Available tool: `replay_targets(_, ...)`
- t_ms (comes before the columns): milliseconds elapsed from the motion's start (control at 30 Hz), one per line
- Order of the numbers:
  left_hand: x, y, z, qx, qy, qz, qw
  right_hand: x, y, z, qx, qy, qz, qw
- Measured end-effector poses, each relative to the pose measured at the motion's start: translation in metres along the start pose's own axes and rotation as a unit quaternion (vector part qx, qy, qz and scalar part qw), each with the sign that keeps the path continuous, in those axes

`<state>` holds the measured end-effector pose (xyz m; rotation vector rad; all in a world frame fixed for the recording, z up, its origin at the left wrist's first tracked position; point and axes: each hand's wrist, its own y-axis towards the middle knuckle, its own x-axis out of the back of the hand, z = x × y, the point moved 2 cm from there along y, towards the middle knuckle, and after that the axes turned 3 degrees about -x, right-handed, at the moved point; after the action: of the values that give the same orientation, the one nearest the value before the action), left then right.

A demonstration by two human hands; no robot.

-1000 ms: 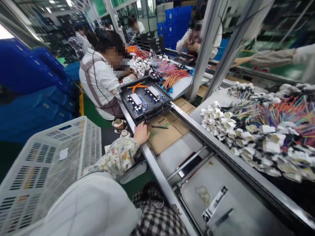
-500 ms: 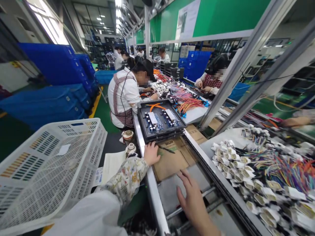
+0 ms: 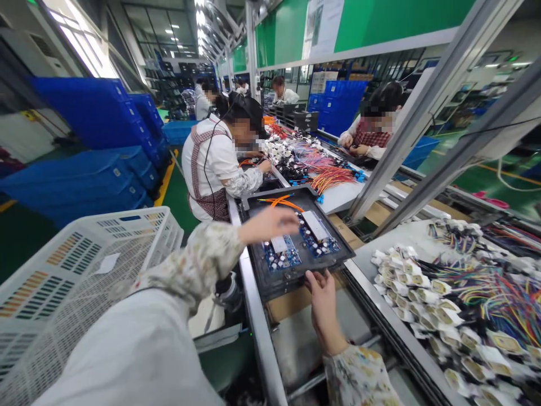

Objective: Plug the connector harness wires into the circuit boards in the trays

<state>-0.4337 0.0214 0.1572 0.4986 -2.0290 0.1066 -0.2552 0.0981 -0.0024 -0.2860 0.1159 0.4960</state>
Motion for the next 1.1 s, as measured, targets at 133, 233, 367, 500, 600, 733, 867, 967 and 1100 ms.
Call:
replay_targets(133, 0.042, 0.078, 0.047, 0.084, 0.086, -0.005, 0.993, -0.006, -0.003, 0.000, 0.009, 0.023, -0.018, 1.000)
replay_targets(233, 0.035, 0.094, 0.074, 0.133, 0.138, 0.020, 0.981, -0.010, -0.002, 0.000, 0.018, 0.034, -0.022, 0.999)
replay_targets(367, 0.023, 0.091, 0.082, 0.139, 0.181, 0.031, 0.973, -0.013, -0.004, 0.007, 0.027, 0.043, -0.029, 0.998)
replay_targets(500, 0.031, 0.087, 0.067, 0.114, 0.202, 0.039, 0.972, 0.003, -0.019, 0.025, 0.033, 0.047, -0.025, 0.998)
replay_targets(600, 0.035, 0.075, 0.047, 0.075, 0.209, 0.052, 0.974, 0.039, -0.041, 0.038, 0.030, 0.049, -0.034, 0.998)
replay_targets(733, 0.017, 0.034, 0.006, -0.008, 0.199, 0.091, 0.976, 0.107, -0.087, 0.045, -0.026, 0.041, -0.123, 0.991)
replay_targets(867, -0.024, -0.029, -0.041, -0.068, 0.178, 0.123, 0.974, 0.158, -0.154, 0.041, -0.054, 0.021, -0.199, 0.978)
replay_targets(967, -0.062, -0.066, -0.059, -0.071, 0.156, 0.143, 0.975, 0.186, -0.197, 0.026, -0.062, 0.022, -0.292, 0.954)
replay_targets(1100, -0.122, -0.095, -0.074, -0.071, 0.119, 0.175, 0.975, 0.219, -0.234, -0.006, -0.081, 0.036, -0.397, 0.913)
